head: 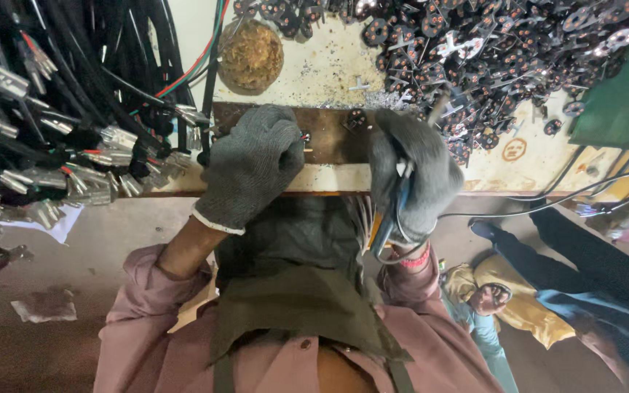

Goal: The person sits at a workbench assembling electrical connectors. They hold a wire in one hand and a soldering iron in the other, soldering the wire ends onto metal connector plugs, then setting finished connectors aside and picking up the next wire to repeat the process.

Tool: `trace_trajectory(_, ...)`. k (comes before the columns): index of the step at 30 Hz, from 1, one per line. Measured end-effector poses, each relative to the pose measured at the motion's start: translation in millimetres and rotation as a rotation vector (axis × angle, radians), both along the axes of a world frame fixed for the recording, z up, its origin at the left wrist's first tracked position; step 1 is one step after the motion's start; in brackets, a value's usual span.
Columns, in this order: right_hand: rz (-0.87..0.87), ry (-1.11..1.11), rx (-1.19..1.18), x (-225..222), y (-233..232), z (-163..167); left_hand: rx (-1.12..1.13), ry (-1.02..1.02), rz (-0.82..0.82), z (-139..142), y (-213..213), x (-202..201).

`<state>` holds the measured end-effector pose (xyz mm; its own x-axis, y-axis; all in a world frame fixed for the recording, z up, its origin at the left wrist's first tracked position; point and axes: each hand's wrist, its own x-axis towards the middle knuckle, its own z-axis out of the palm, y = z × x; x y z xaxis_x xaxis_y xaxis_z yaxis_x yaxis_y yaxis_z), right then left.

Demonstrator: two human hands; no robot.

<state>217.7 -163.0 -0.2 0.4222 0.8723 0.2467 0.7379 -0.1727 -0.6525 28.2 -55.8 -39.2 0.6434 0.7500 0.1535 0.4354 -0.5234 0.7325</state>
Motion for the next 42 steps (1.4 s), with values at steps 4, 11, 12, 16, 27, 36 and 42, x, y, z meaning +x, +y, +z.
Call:
trace_trajectory(4,-0.038,-0.034,0.131,-10.4,-37.8,-5.8,0.023,0.018,0.006,1.9,-0.5,2.7)
trace_trajectory(11,0.074,0.484,-0.01,-7.2,-66.6,-57.6,-0.067,0.072,-0.05,-1.6,-3.4,21.7)
trace_trajectory(12,0.076,0.597,-0.02,-7.6,-67.6,-60.1,-0.086,0.119,-0.049,-2.2,-4.5,22.0)
trace_trajectory(16,0.168,0.334,0.097,-4.9,-51.9,-65.1,-0.022,0.038,-0.089,-5.2,-4.2,18.2)
trace_trajectory(27,0.027,0.63,0.046,-17.6,-48.2,-74.4,-0.019,0.065,-0.073,-6.7,-4.9,18.7)
trace_trajectory(36,0.115,0.163,0.113,-9.3,-49.7,-70.1,-0.097,-0.008,-0.059,-1.0,-4.2,16.6)
trace_trajectory(42,0.087,0.236,0.059,-9.2,-45.0,-66.4,-0.137,-0.082,-0.05,-2.1,-3.0,14.4)
